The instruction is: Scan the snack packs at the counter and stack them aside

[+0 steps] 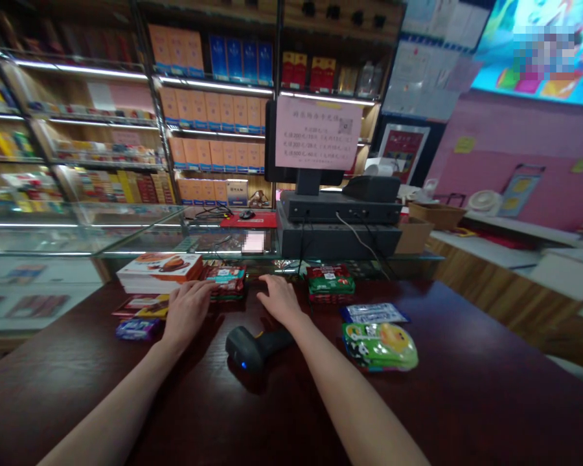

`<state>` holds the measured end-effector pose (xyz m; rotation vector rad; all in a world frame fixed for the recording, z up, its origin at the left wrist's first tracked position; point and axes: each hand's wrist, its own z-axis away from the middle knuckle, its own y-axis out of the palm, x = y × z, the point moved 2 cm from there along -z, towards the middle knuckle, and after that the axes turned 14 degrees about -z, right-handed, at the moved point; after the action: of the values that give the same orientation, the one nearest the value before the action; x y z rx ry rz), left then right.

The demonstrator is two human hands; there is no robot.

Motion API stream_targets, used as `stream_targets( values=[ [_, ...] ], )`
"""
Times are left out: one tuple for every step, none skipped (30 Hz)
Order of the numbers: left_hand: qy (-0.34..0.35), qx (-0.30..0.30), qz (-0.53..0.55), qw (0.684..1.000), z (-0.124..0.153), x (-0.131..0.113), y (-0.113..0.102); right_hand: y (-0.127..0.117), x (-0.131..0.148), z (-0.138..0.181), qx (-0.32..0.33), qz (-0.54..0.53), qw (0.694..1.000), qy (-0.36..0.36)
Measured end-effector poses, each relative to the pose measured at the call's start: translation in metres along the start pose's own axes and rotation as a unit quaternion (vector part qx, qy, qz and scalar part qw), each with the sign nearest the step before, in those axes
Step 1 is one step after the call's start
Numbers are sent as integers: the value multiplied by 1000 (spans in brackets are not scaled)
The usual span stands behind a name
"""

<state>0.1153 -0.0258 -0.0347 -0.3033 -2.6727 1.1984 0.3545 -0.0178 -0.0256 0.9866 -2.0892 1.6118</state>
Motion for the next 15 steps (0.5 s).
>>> stream_targets(
  values=[
    [4, -3, 1, 1000, 0, 0, 0, -4, -1, 2, -3, -1, 1000, 0],
    [7, -6, 2, 1000, -1, -1, 0, -8, -3, 4, -8, -4, 1000, -2],
    [11, -8, 4, 1000, -1, -2, 0, -12, -4, 6, -13, -6, 1000, -4],
    [14, -8, 6, 1000, -1, -2, -1, -17, -6, 7, -18, -7, 1000, -7],
    [18, -7, 9, 1000, -2, -4, -1, -21, -8, 9, -23, -7, 1000, -10],
    [21, -6, 13, 1000, -3, -5, -1, -25, -9, 11, -28, -5, 1000, -13],
    [25, -2, 17, 1000, -3, -7, -1, -29, -11, 13, -31, -1, 999, -15],
    [29, 2, 21, 999, -4, -9, -1, -33, -13, 14, -36, 2, 999, -16],
    [35, 9, 25, 999, -5, -11, -1, -37, -15, 16, -40, 5, 999, -16],
    [41, 16, 29, 999, -6, -14, -2, -42, -17, 18, -45, 6, 999, -16],
    [47, 25, 32, 998, -7, -16, -2, -46, -20, 20, -51, 8, 999, -16],
    [53, 34, 34, 997, -9, -19, -2, -50, -23, 22, -57, 9, 998, -16],
    [59, 44, 36, 997, -10, -21, -2, -54, -26, 24, -64, 10, 998, -15],
    [64, 54, 39, 996, -12, -24, -2, -57, -29, 26, -71, 12, 997, -14],
    [69, 64, 41, 995, -14, -27, -2, -61, -32, 27, -76, 14, 997, -14]
  ],
)
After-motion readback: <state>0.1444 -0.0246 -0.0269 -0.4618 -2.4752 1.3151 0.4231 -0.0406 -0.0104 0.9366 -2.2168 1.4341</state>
